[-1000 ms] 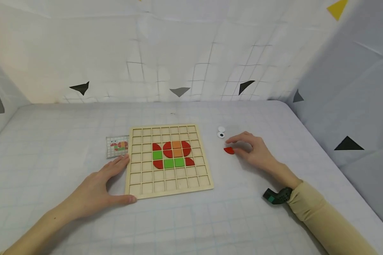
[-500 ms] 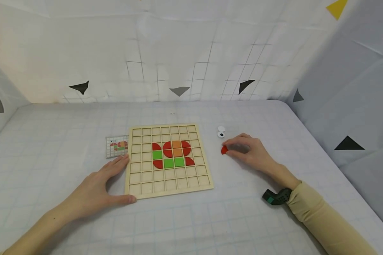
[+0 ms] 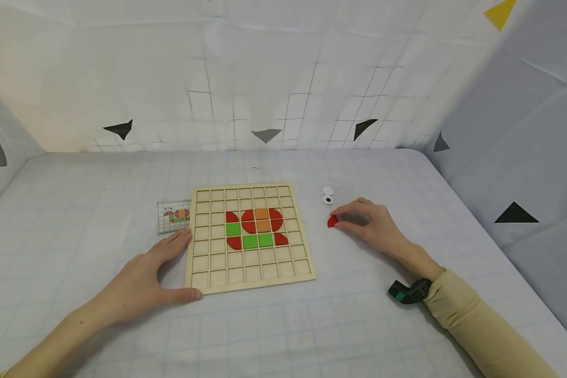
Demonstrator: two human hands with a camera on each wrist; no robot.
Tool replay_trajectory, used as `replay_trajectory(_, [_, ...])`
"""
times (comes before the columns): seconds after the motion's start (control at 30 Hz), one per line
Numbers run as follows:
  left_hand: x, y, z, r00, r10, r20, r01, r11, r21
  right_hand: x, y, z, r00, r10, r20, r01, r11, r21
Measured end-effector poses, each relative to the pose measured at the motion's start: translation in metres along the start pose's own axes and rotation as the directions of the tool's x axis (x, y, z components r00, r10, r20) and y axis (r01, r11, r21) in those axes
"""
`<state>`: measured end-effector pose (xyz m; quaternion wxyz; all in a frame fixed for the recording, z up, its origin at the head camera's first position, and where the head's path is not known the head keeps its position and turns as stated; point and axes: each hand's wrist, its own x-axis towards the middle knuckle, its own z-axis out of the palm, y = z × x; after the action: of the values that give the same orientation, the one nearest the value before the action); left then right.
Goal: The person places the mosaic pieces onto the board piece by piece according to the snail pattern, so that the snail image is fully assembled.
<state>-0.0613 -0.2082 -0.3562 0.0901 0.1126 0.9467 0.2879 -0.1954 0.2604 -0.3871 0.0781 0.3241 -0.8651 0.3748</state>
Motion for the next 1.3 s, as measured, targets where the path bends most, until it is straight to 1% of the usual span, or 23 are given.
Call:
replay_trajectory(0.27, [-0.001,0.001,-0.001,1.0,-0.005,-0.003,0.005,1.0,0.004,0.0,0.001,0.0,1.0,-0.026,-0.004,0.026,1.0,0.015])
replay_trajectory(0.4, [-0.001,0.0,-0.001,1.0,-0.007,0.002,0.007,1.0,-0.002,0.001,-0.001,0.001,0.998,-0.041,-0.041,0.042,0.999,0.023])
replay_trajectory(0.47, [-0.001,0.0,-0.001,1.0,-0.004,0.0,0.004,1.0,0.0,0.004,-0.006,0.004,0.998,-0.035,-0.061,0.037,0.999,0.032])
replay_trajectory(0.57, [-0.001,-0.001,-0.002,1.0,-0.001,-0.006,0.001,1.0,0.004,0.011,-0.019,0.013,0.998,0.005,-0.068,-0.002,0.999,0.042])
replay_trajectory(0.67, [-0.001,-0.001,-0.002,1.0,0.005,-0.011,-0.005,1.0,0.006,0.02,-0.036,0.024,0.997,0.058,-0.05,-0.055,0.998,0.043])
replay_trajectory(0.77, [0.0,-0.001,0.0,1.0,0.007,-0.008,-0.007,1.0,0.002,0.03,-0.052,0.037,0.996,0.083,-0.026,-0.082,0.995,0.054])
replay_trajectory(0.87, [0.001,-0.001,0.001,1.0,-0.001,-0.003,0.001,1.0,-0.002,0.042,-0.064,0.051,0.998,0.069,-0.005,-0.068,0.995,0.072])
replay_trajectory(1.03, [0.0,-0.001,0.002,1.0,-0.013,0.001,0.013,1.0,-0.002,0.062,-0.083,0.073,1.0,-0.002,0.005,0.002,0.995,0.1])
replay_trajectory(1.1, [0.0,-0.001,0.002,1.0,-0.015,0.004,0.015,1.0,-0.004,0.07,-0.093,0.081,1.0,-0.009,0.013,0.008,0.995,0.097])
replay_trajectory(1.23, [0.0,0.0,0.001,1.0,-0.022,0.01,0.022,1.0,-0.011,0.085,-0.111,0.097,0.998,0.011,0.056,-0.015,0.997,0.077])
replay_trajectory(1.3, [0.0,0.0,0.0,1.0,-0.023,0.014,0.023,1.0,-0.012,0.092,-0.12,0.104,0.997,0.01,0.074,-0.015,0.998,0.065])
